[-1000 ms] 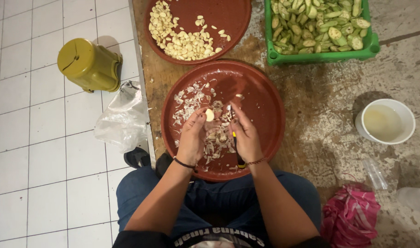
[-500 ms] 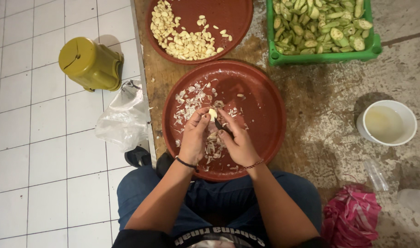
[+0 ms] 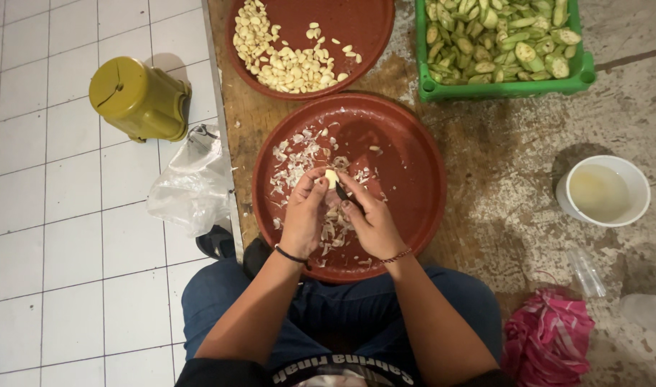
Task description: The person sits on the floor and peels small, light-colored fruits using a yellow utility knife. The peeled fruit is placed into a brown tray, while the peels accumulate in a separate tray. The person works continuously, handling each fruit one at a time.
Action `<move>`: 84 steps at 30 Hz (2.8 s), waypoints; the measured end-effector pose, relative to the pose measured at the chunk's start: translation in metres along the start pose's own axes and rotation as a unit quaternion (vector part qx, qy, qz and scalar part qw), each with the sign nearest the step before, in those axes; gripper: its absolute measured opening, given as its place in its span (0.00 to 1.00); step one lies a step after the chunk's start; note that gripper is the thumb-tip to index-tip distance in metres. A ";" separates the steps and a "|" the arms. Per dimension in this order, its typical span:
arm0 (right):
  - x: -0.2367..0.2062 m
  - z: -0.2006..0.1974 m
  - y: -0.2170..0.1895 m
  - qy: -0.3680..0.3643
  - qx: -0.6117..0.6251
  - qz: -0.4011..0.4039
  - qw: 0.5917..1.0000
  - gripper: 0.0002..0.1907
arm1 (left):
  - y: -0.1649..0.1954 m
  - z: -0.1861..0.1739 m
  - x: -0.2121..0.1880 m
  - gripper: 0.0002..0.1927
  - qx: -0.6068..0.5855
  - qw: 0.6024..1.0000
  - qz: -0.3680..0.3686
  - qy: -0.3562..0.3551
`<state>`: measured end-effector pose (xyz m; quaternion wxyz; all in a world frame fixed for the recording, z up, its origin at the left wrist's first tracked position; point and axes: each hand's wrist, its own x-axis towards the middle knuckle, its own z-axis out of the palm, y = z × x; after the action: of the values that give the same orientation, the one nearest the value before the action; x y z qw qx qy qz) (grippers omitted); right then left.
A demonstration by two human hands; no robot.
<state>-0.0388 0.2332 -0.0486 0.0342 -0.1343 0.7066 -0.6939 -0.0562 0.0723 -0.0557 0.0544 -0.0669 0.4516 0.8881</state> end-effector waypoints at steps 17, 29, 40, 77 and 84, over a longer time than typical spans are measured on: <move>0.024 -0.044 -0.037 0.019 0.064 0.092 0.994 0.26 | 0.025 0.068 0.017 0.11 0.018 1.000 0.002 -0.003; 0.029 -0.067 -0.030 0.034 0.111 0.068 0.991 0.25 | 0.005 0.064 0.037 0.15 0.073 0.992 -0.015 0.098; 0.032 -0.099 -0.039 0.025 0.083 0.077 0.993 0.04 | -0.028 0.082 0.056 0.13 0.123 0.958 -0.189 0.175; -0.039 0.047 0.028 0.073 -0.256 -0.064 0.962 0.04 | 0.015 -0.161 -0.160 0.22 0.606 0.788 0.085 -0.068; -0.078 0.120 0.013 -0.184 -0.517 -0.097 0.830 0.06 | 0.034 -0.184 -0.173 0.21 0.509 0.858 0.022 -0.069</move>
<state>0.0625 0.1354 -0.0762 0.0219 -0.3256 0.9261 -0.1894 0.1222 -0.1030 -0.1065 0.0924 0.0413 0.8372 0.5375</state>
